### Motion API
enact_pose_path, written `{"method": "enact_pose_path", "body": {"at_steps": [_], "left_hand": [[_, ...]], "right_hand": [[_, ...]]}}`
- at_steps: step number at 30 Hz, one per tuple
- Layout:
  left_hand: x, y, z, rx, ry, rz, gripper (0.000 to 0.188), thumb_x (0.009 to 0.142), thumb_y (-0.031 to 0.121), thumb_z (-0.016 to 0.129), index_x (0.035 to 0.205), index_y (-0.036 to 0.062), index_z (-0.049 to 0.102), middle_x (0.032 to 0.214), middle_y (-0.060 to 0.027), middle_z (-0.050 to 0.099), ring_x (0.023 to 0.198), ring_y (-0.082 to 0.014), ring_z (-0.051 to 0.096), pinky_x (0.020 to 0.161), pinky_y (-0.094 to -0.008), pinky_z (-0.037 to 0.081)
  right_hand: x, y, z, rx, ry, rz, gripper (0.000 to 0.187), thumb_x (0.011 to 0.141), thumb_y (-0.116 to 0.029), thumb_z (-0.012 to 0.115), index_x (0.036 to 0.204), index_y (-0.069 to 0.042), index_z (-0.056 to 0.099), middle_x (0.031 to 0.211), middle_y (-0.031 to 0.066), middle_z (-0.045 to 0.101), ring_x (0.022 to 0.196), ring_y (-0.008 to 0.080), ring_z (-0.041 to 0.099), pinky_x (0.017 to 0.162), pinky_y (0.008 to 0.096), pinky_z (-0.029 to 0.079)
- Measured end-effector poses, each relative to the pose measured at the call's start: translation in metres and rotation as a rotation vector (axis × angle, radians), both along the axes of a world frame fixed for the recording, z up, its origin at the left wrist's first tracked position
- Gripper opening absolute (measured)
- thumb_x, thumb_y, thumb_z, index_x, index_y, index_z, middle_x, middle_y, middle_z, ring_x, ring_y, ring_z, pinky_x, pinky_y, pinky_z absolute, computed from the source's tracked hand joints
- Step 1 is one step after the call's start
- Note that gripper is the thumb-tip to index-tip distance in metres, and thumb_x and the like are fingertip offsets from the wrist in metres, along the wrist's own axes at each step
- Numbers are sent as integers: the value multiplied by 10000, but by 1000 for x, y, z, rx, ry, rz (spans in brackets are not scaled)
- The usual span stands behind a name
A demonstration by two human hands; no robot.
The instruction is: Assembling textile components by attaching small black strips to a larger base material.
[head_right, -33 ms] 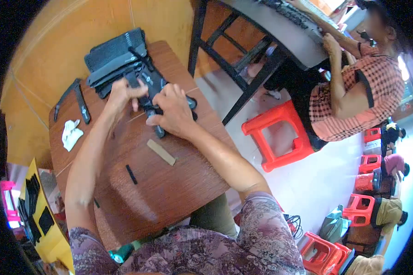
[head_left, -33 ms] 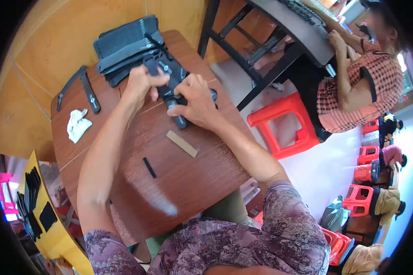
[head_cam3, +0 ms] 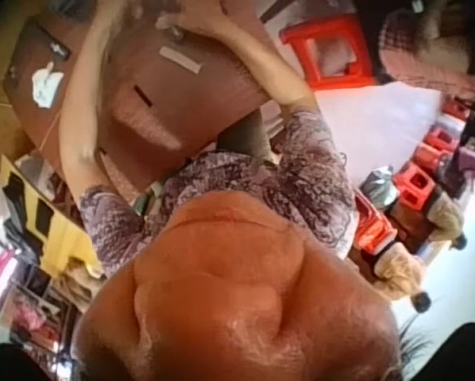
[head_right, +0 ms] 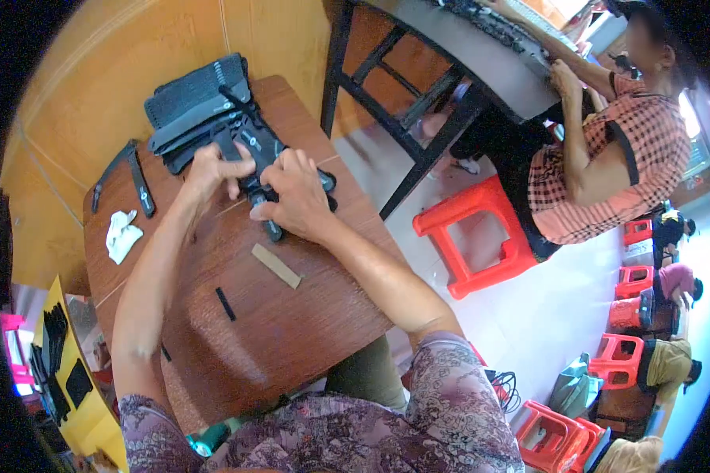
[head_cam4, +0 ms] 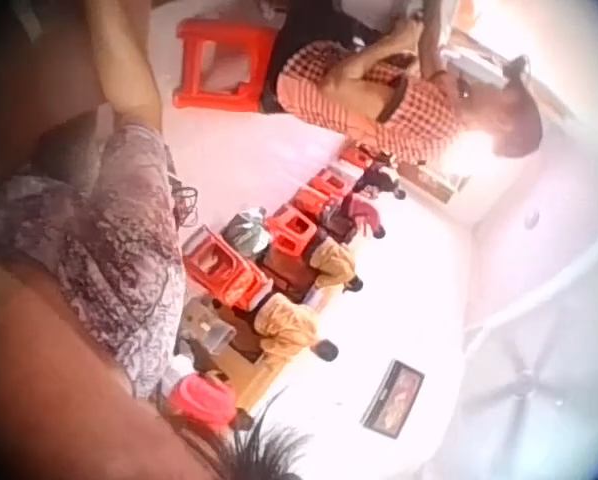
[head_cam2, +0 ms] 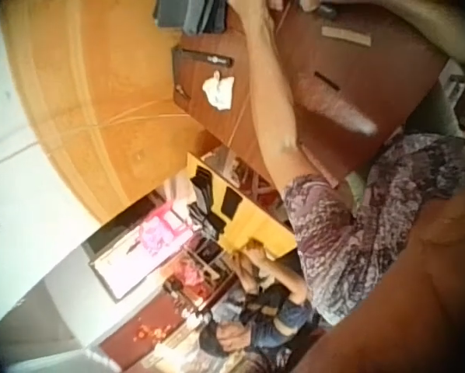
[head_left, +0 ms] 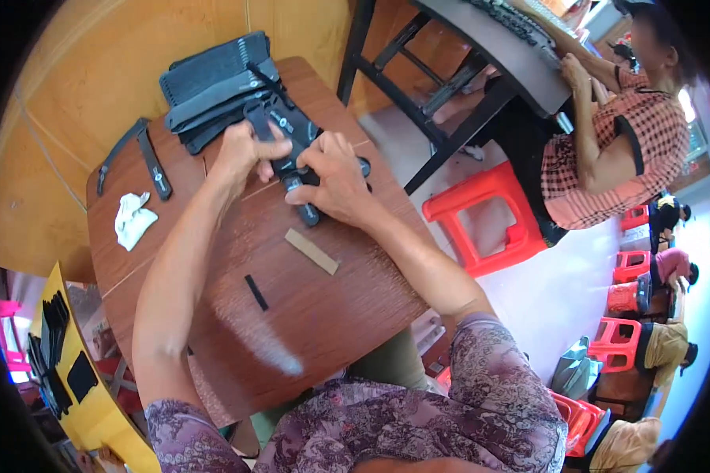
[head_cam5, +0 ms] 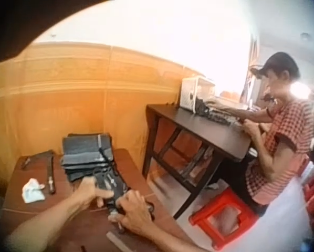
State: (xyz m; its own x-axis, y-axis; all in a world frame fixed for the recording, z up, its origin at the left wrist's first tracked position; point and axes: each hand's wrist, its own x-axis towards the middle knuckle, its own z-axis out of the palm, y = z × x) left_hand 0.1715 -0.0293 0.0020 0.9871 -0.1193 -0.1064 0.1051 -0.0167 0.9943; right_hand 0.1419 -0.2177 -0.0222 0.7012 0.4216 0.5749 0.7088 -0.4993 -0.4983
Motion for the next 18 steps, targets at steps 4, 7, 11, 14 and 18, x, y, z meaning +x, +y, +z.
{"method": "enact_pose_path", "body": {"at_steps": [4, 7, 11, 14, 18], "left_hand": [[1, -8, -6, 395, -306, 44, 275, 631, 185, 807, 752, 26, 618, 659, -115, 633, 505, -224, 590, 465, -334, 472], [3, -27, 8, 1011, -519, 191, 344, 602, 304, 794, 710, -1, 676, 771, -238, 650, 776, -390, 648, 685, -453, 508], [19, -21, 5, 953, -509, 177, 407, 582, 354, 817, 725, -5, 691, 761, -215, 655, 794, -384, 650, 726, -445, 516], [44, -4, -19, 1015, -608, 227, 438, 602, 440, 799, 588, 31, 642, 663, -175, 637, 633, -286, 647, 590, -373, 498], [64, 12, -41, 820, -403, 101, 381, 636, 374, 805, 553, 46, 631, 569, -118, 606, 479, -189, 584, 487, -296, 454]], "right_hand": [[0, -3, -2, -11, -4, -8, 434, 505, -286, 835, 805, -80, 600, 902, 105, 472, 912, 316, 453, 760, 416, 364], [-2, -3, 7, -42, -81, -62, 437, 485, -263, 849, 788, -73, 597, 889, 109, 489, 899, 320, 459, 755, 424, 369], [5, -7, 9, -75, -112, -35, 415, 529, -256, 850, 794, -60, 597, 883, 114, 495, 897, 315, 455, 756, 411, 372], [9, -4, 6, -95, -116, -1, 408, 550, -258, 846, 804, -55, 600, 876, 115, 492, 892, 315, 450, 754, 412, 373], [7, 0, 7, -87, -74, 11, 414, 586, -290, 840, 832, -50, 608, 902, 123, 498, 906, 321, 449, 756, 420, 392]]}}
